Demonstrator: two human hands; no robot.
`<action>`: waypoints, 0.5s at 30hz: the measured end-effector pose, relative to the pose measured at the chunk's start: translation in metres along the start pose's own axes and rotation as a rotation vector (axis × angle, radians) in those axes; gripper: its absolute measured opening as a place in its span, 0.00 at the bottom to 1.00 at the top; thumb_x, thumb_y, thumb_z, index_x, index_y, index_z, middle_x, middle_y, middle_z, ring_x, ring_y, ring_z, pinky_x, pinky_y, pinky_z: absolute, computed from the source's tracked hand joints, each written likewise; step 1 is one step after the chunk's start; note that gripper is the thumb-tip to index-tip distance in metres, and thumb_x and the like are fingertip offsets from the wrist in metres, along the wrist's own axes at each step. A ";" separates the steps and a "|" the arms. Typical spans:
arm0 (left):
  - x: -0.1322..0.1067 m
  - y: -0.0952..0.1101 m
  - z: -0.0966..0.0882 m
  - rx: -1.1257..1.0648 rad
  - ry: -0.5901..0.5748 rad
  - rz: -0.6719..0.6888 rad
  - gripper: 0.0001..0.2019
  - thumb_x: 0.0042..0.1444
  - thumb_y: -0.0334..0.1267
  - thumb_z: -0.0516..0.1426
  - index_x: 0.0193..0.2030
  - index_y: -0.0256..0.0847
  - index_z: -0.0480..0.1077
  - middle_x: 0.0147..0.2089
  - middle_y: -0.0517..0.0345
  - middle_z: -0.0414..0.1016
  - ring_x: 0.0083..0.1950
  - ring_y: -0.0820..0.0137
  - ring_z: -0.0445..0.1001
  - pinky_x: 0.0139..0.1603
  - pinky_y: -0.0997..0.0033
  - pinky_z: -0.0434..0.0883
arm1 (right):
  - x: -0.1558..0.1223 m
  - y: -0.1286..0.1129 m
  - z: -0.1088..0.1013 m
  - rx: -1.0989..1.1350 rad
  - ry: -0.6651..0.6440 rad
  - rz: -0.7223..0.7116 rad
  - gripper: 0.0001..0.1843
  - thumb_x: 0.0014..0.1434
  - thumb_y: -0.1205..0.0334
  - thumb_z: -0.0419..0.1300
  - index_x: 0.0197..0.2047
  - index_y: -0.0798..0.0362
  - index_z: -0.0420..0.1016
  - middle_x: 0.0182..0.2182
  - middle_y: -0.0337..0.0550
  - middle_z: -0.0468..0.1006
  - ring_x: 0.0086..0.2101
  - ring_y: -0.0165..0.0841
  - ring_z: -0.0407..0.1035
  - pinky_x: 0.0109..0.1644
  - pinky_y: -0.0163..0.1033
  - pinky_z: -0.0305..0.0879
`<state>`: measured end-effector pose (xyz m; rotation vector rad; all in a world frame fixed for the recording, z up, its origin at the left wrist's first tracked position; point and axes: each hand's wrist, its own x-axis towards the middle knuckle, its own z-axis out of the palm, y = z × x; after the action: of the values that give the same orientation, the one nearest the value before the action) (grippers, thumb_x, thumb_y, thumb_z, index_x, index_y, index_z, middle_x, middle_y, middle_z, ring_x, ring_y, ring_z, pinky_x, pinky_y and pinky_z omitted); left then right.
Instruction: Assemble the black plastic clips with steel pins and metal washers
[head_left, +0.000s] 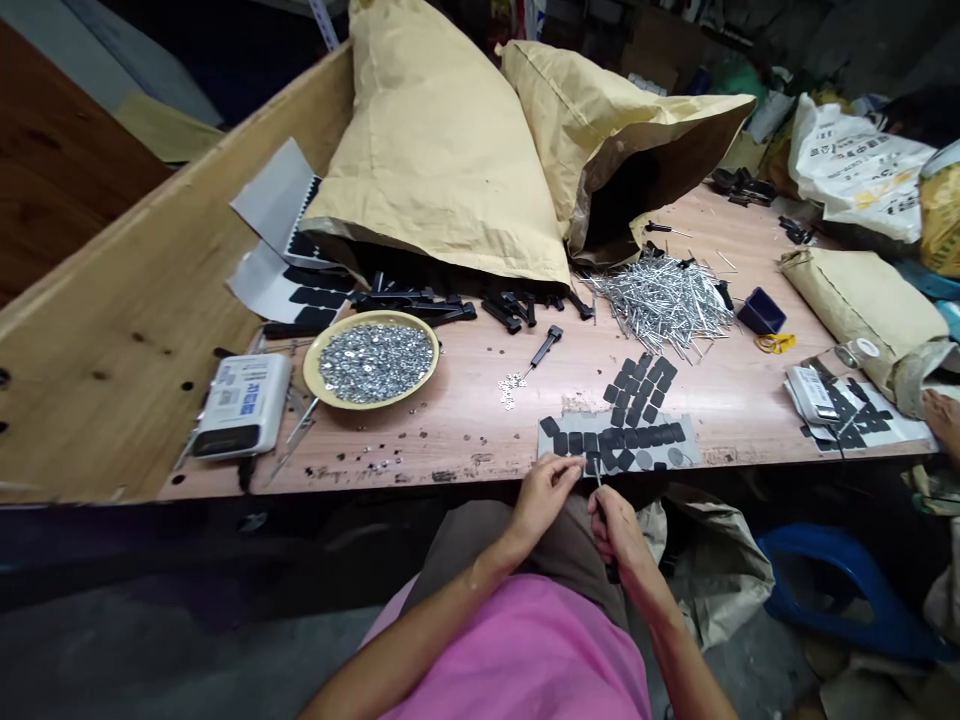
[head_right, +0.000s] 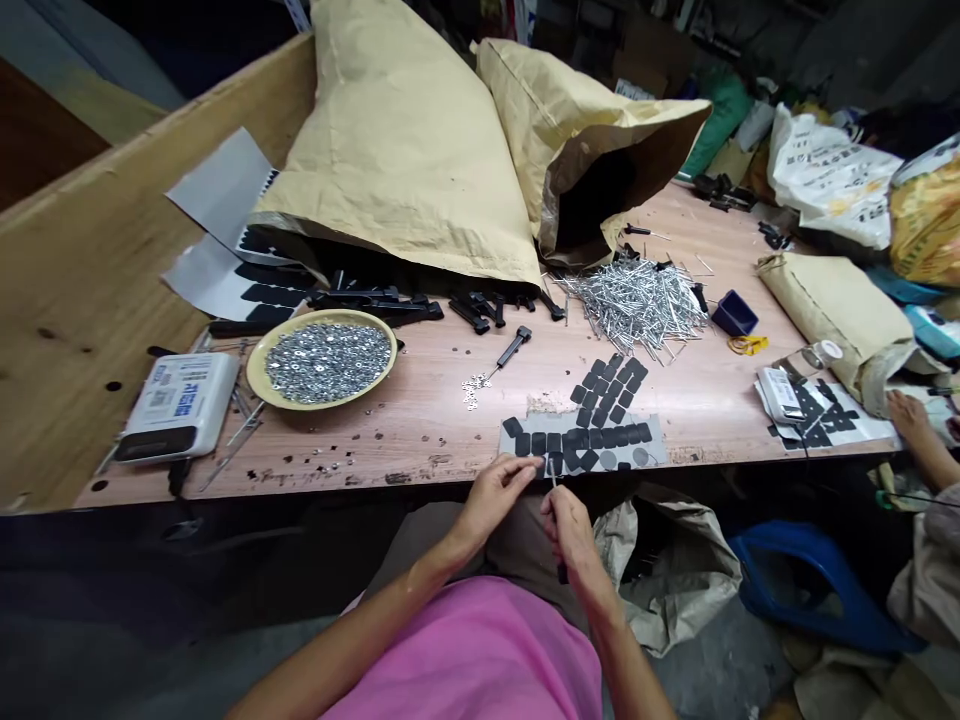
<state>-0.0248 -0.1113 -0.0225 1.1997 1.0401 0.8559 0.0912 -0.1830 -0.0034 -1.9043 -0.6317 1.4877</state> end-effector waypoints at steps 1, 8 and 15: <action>0.003 -0.004 -0.006 0.056 0.056 0.029 0.11 0.52 0.40 0.56 0.38 0.40 0.76 0.35 0.54 0.75 0.35 0.70 0.72 0.37 0.72 0.69 | 0.001 0.003 -0.008 -0.052 0.082 0.005 0.15 0.56 0.52 0.42 0.25 0.49 0.58 0.12 0.27 0.51 0.13 0.24 0.41 0.16 0.30 0.41; 0.025 -0.022 -0.062 0.303 0.517 0.203 0.18 0.55 0.39 0.52 0.51 0.37 0.69 0.30 0.58 0.71 0.27 0.74 0.66 0.31 0.75 0.66 | 0.017 0.006 -0.054 -0.314 0.397 -0.109 0.16 0.54 0.60 0.43 0.17 0.49 0.57 0.14 0.33 0.57 0.20 0.29 0.53 0.25 0.34 0.48; 0.024 -0.029 -0.069 0.377 0.629 0.211 0.19 0.55 0.37 0.51 0.53 0.36 0.66 0.25 0.62 0.68 0.24 0.74 0.64 0.30 0.75 0.65 | 0.019 0.004 -0.003 -0.146 0.138 -0.049 0.15 0.52 0.63 0.49 0.16 0.50 0.56 0.11 0.31 0.55 0.16 0.26 0.49 0.21 0.32 0.47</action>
<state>-0.0827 -0.0722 -0.0583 1.4072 1.6566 1.2893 0.0991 -0.1729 -0.0186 -2.0666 -0.7345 1.2976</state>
